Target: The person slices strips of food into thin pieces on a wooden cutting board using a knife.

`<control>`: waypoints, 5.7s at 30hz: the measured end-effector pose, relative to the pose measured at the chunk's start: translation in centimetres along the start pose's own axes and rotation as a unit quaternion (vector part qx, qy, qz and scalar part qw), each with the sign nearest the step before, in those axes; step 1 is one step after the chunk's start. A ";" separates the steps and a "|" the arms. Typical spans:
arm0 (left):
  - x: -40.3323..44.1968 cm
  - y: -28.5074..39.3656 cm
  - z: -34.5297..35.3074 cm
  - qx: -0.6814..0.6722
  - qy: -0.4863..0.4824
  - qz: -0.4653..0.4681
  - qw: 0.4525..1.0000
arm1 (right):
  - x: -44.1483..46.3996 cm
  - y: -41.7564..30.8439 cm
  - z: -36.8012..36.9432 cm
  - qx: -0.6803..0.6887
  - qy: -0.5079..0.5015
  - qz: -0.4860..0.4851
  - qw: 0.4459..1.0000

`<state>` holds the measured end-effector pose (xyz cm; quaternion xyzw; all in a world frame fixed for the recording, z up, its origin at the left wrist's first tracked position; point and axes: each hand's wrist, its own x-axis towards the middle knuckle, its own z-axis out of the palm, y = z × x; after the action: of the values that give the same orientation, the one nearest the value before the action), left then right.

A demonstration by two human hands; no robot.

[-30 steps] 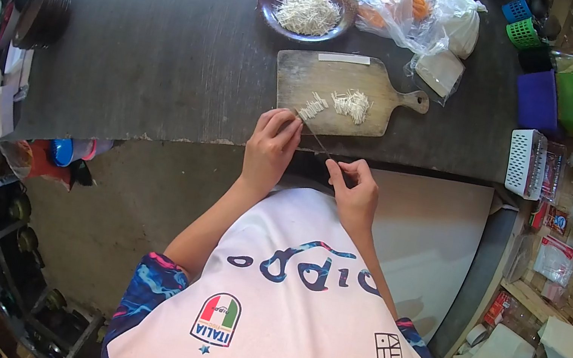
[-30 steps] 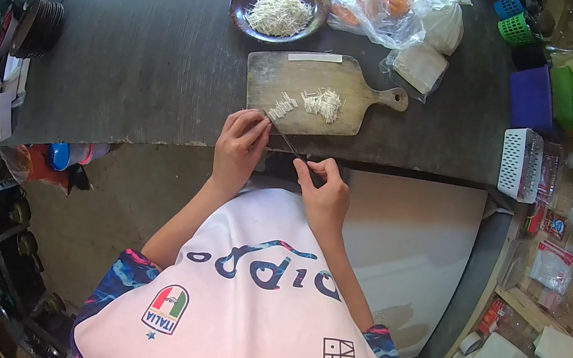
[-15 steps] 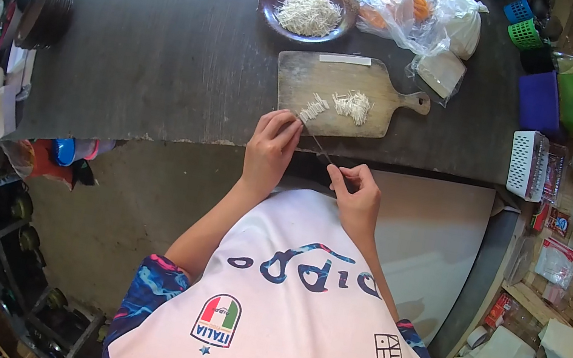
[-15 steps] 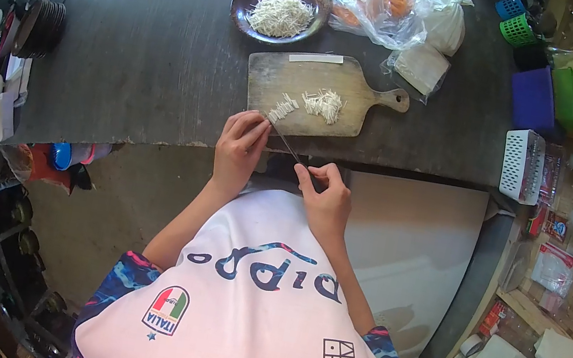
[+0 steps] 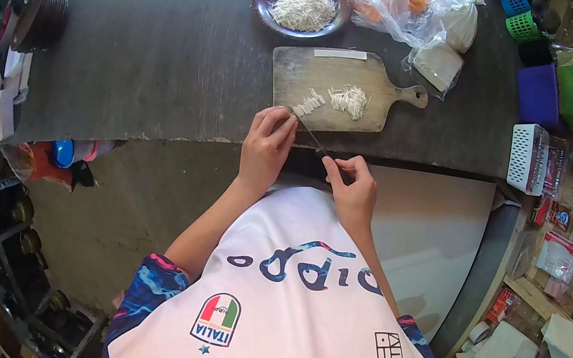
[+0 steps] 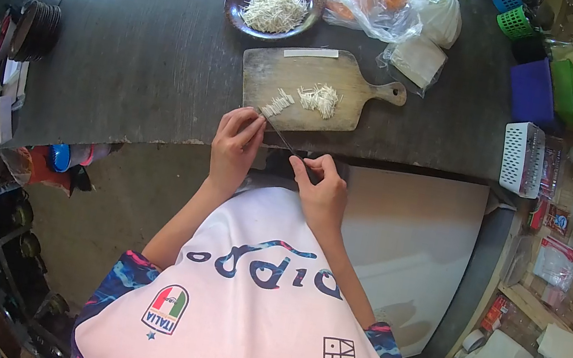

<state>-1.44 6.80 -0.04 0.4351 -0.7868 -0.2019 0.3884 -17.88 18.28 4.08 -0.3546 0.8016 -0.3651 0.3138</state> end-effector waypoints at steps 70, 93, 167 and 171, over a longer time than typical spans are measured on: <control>-0.6 -0.1 0.0 -0.002 0.009 -0.009 1.000 | 0.5 0.0 -0.9 0.002 -0.041 0.032 0.999; -0.4 0.3 -0.3 -0.001 0.016 -0.016 1.000 | 0.6 -0.1 -1.0 0.000 -0.044 0.031 0.999; 3.1 -0.3 -0.2 0.036 -0.118 0.082 0.989 | -0.7 0.3 -2.3 -0.186 -0.092 -0.186 0.960; 3.0 -0.5 -0.1 0.038 -0.118 0.076 0.989 | 0.1 0.4 -1.0 -0.202 -0.089 -0.187 0.957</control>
<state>-2.06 4.02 1.01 0.3617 -0.8650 -0.1919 0.2900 -18.85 18.71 4.31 -0.5851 0.7471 -0.2144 0.2313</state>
